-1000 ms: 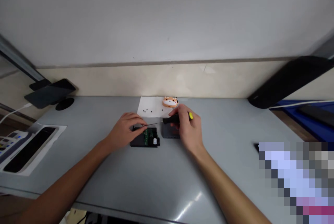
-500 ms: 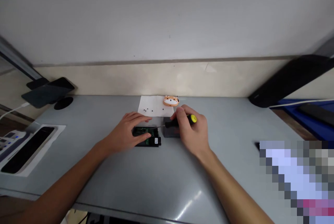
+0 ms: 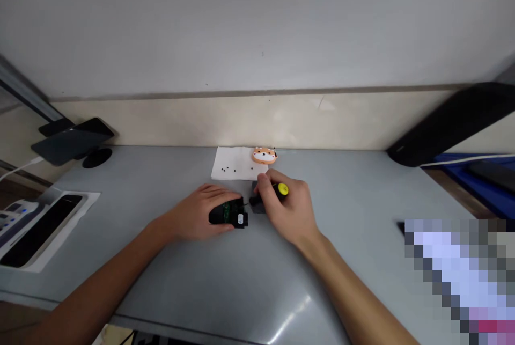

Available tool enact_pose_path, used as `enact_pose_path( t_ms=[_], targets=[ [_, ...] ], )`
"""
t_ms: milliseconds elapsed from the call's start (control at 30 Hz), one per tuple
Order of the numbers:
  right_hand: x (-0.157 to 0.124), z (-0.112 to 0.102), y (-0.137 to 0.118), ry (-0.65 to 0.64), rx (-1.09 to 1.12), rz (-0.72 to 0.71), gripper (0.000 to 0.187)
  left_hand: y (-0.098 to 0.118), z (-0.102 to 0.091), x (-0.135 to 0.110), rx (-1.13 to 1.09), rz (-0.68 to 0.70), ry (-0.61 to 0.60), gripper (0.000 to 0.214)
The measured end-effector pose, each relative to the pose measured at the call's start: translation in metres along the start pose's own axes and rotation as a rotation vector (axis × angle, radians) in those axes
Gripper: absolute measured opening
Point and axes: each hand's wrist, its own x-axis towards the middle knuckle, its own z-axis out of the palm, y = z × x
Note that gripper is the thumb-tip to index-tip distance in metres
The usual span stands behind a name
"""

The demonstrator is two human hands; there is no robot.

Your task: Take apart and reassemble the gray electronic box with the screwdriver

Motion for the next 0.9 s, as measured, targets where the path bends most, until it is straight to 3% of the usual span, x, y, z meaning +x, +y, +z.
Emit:
enact_pose_path(
  t_ms=[400, 900],
  targets=[
    [0.003, 0.0, -0.009, -0.064, -0.026, -0.025, 0.042, 0.001, -0.002, 0.001, 0.026, 0.017, -0.014, 0.051],
    [0.032, 0.019, -0.044, -0.312, -0.135, -0.115, 0.034, -0.006, 0.006, 0.001, 0.034, 0.059, 0.051, 0.043]
  ],
)
